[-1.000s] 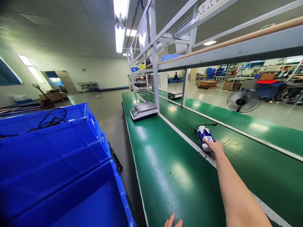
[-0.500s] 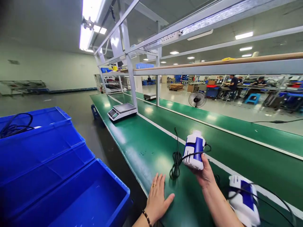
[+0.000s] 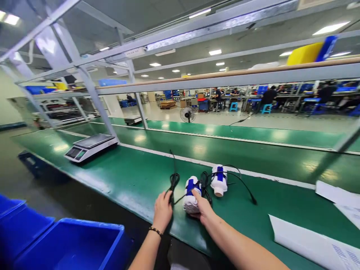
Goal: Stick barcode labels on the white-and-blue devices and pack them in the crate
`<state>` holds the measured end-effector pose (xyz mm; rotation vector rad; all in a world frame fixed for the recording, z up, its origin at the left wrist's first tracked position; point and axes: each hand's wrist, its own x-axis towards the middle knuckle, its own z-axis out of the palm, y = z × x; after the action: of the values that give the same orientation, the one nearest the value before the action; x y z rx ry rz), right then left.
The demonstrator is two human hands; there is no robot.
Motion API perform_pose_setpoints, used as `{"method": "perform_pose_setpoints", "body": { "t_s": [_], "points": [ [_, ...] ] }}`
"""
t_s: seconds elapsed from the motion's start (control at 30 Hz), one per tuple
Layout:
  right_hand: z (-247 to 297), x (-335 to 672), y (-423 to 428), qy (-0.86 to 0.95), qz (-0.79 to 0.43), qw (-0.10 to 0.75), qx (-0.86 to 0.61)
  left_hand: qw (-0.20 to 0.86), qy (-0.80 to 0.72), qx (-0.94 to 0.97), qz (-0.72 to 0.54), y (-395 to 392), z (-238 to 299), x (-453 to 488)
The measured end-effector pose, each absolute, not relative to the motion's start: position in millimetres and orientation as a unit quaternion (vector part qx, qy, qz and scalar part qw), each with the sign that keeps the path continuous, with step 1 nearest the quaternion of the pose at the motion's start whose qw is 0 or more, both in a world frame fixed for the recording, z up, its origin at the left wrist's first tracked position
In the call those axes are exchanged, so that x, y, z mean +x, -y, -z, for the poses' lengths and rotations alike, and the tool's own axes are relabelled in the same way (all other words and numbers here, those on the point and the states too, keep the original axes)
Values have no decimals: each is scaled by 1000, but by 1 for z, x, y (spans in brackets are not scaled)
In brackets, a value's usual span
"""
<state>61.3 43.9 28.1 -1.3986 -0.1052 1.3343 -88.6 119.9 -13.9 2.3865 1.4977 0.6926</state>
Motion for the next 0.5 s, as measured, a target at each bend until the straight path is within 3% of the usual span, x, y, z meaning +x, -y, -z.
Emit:
{"method": "perform_pose_setpoints", "body": {
  "t_s": [0.23,0.5],
  "points": [
    [-33,59,-26,195,-515,520,-653,110,-518,807,-262,-130,-1,-99],
    [-60,138,93,458,-318,452,-696,33,-348,840,-414,-47,-14,-60]
  ]
}}
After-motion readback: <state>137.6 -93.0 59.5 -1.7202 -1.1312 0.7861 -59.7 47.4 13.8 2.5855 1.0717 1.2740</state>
